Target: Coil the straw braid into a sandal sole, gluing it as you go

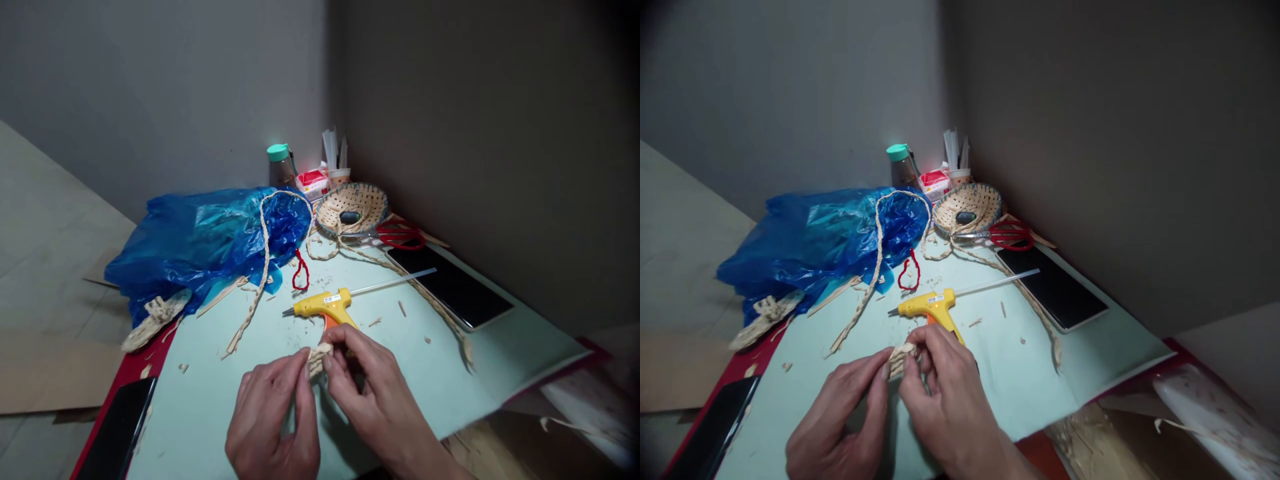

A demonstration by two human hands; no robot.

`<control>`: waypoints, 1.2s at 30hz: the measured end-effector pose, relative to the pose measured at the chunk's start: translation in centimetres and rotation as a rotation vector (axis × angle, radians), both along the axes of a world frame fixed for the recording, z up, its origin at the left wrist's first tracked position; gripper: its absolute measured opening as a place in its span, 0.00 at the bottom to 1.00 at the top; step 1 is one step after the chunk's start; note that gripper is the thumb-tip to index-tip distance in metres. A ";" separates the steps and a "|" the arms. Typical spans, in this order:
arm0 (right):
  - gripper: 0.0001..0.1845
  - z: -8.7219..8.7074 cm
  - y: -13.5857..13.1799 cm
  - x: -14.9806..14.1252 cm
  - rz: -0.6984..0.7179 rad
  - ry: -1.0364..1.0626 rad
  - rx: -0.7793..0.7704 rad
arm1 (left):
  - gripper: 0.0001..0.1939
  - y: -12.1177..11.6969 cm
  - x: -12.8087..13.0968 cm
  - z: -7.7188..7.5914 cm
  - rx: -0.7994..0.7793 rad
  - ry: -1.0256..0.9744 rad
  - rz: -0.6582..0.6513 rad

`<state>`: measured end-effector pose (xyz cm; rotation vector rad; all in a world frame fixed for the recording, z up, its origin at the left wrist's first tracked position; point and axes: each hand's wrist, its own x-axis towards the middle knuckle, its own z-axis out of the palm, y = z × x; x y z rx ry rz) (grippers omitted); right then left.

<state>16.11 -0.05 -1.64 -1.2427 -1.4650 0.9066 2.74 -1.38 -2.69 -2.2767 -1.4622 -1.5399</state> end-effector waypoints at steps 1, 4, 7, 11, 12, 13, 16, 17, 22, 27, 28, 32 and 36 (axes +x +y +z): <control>0.07 0.0 0.0 0.1 0.004 0.000 0.001 | 0.19 0.0 0.0 -0.1 0.005 -0.017 0.014; 0.07 0.0 0.0 0.5 0.030 -0.005 0.012 | 0.18 0.0 0.2 -0.1 -0.016 -0.050 0.031; 0.08 0.3 -0.1 1.0 0.094 0.037 -0.044 | 0.16 -0.2 0.2 0.3 -0.071 -0.080 0.019; 0.10 0.6 -0.2 1.7 0.257 0.306 -0.267 | 0.14 -0.4 -0.4 1.0 -0.131 -0.104 -0.008; 0.10 0.5 -0.2 1.9 0.296 0.356 -0.297 | 0.13 -0.4 -0.7 1.2 -0.141 -0.091 -0.005; 0.11 0.4 -0.2 2.1 0.325 0.371 -0.307 | 0.13 -0.3 -1.0 1.3 -0.159 -0.068 -0.001; 0.12 -0.2 -0.3 2.7 0.300 0.241 -0.192 | 0.11 0.0 -1.9 1.5 -0.253 -0.015 -0.022; 0.14 -0.4 -0.3 2.9 0.276 0.173 -0.134 | 0.11 0.1 -2.1 1.5 -0.299 -0.022 -0.039; 0.17 -0.8 -0.2 3.1 0.249 -0.004 0.028 | 0.12 0.2 -2.0 1.2 -0.497 -0.146 -0.105; 0.10 -0.7 -0.1 2.9 0.247 0.024 0.072 | 0.11 0.0 -1.4 1.3 -0.709 -0.404 -0.082; 0.11 -0.7 -0.1 3.0 0.247 0.026 0.064 | 0.12 0.1 -1.4 1.3 -0.783 -0.472 -0.081; 0.10 -0.8 -0.1 3.3 0.214 -0.005 0.039 | 0.19 0.3 -2.0 1.7 -0.994 -0.720 -0.125; 0.09 -1.1 0.2 3.5 0.056 -0.008 0.007 | 0.19 1.1 -2.5 3.3 -0.887 -1.067 0.013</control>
